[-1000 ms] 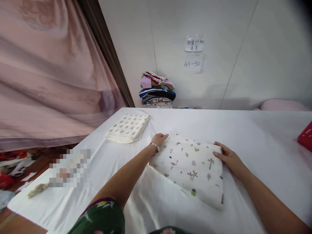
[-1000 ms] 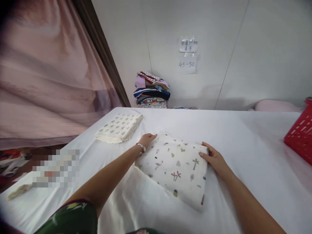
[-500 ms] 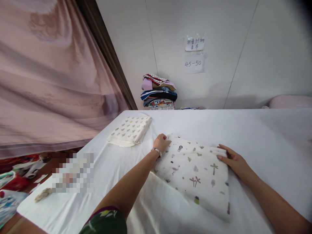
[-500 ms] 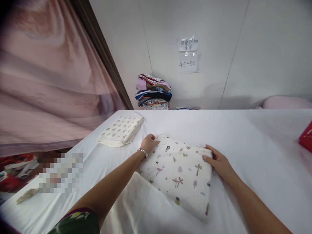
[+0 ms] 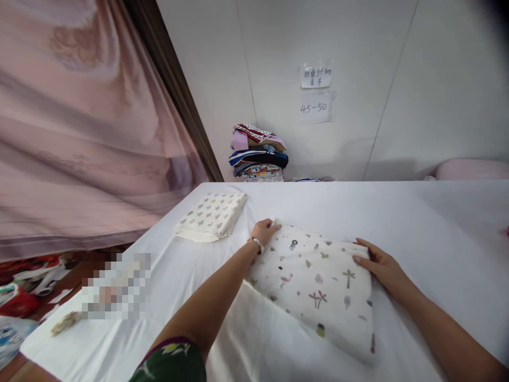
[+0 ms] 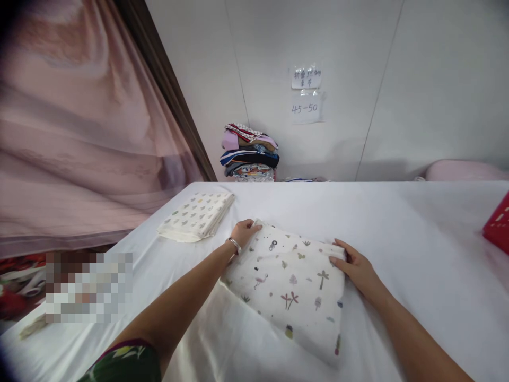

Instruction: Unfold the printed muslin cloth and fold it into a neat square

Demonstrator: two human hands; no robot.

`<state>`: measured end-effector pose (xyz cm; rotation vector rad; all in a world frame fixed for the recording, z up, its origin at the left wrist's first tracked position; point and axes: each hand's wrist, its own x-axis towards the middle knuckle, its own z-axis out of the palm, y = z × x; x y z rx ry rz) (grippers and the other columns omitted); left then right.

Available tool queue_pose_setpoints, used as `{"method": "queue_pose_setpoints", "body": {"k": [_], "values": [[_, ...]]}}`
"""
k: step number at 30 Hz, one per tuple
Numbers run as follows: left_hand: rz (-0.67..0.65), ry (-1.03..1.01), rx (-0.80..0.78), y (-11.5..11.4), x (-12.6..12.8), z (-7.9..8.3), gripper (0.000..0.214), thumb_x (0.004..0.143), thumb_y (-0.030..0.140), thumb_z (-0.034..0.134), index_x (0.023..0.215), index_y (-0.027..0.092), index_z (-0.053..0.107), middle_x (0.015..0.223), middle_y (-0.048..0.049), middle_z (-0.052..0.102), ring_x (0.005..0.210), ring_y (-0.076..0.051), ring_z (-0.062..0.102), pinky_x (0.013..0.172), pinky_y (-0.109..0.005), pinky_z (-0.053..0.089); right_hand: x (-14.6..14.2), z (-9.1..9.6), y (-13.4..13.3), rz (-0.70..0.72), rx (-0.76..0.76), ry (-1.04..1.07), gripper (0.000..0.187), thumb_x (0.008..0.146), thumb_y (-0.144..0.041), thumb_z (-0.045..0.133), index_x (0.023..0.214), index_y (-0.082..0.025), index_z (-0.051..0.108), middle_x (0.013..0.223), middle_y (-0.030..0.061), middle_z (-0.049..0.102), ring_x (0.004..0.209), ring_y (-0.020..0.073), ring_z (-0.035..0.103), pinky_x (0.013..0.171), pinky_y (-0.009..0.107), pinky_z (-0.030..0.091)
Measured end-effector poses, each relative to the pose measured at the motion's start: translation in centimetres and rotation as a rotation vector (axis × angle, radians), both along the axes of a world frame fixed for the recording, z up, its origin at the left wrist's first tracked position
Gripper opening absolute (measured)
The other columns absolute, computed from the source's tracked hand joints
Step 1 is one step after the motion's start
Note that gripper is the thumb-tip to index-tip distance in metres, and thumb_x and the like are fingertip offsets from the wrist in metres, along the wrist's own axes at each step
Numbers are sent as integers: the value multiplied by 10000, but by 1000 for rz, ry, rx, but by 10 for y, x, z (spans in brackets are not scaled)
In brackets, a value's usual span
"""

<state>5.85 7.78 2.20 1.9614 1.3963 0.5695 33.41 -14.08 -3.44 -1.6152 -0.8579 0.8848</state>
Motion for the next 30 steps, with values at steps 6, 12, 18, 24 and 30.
{"method": "queue_pose_setpoints", "body": {"k": [6, 12, 18, 24, 30], "values": [[46, -59, -82, 5, 2, -6, 359, 671, 462, 585, 514, 184, 420, 465, 71, 291, 483, -87, 312, 471, -222, 251, 0, -5, 2, -30, 69, 43, 682, 661, -425, 709, 1275, -234, 482, 1293, 76, 515, 1104, 274, 538, 890, 365, 493], [75, -80, -45, 11, 11, -9, 350, 739, 500, 495, 580, 189, 465, 514, 62, 354, 512, -90, 355, 489, -213, 282, -3, -1, 1, -53, 76, 89, 643, 650, -388, 721, 1241, -243, 513, 1279, 71, 528, 1083, 274, 551, 883, 374, 497], [38, 52, -60, 17, 10, -18, 317, 692, 457, 579, 556, 188, 483, 492, 55, 391, 506, -102, 402, 493, -221, 326, -4, 2, 2, -59, 59, 45, 659, 659, -411, 709, 1260, -242, 499, 1283, 72, 524, 1075, 268, 555, 865, 357, 503], [-98, 153, -8, 31, 11, -15, 387, 720, 381, 609, 1070, 219, 573, 1023, -28, 626, 862, -153, 582, 745, -231, 448, -4, 3, 7, -115, 9, -99, 644, 675, -452, 681, 1258, -241, 507, 1200, 58, 583, 1043, 251, 568, 852, 334, 490], [-419, 359, 17, 37, 30, 9, 530, 716, 152, 543, 1237, 248, 517, 1194, -19, 592, 1027, -180, 570, 861, -228, 432, -6, 2, 8, -123, 11, -108, 635, 674, -450, 677, 1242, -215, 515, 1103, 60, 625, 939, 235, 605, 811, 345, 498]]}}
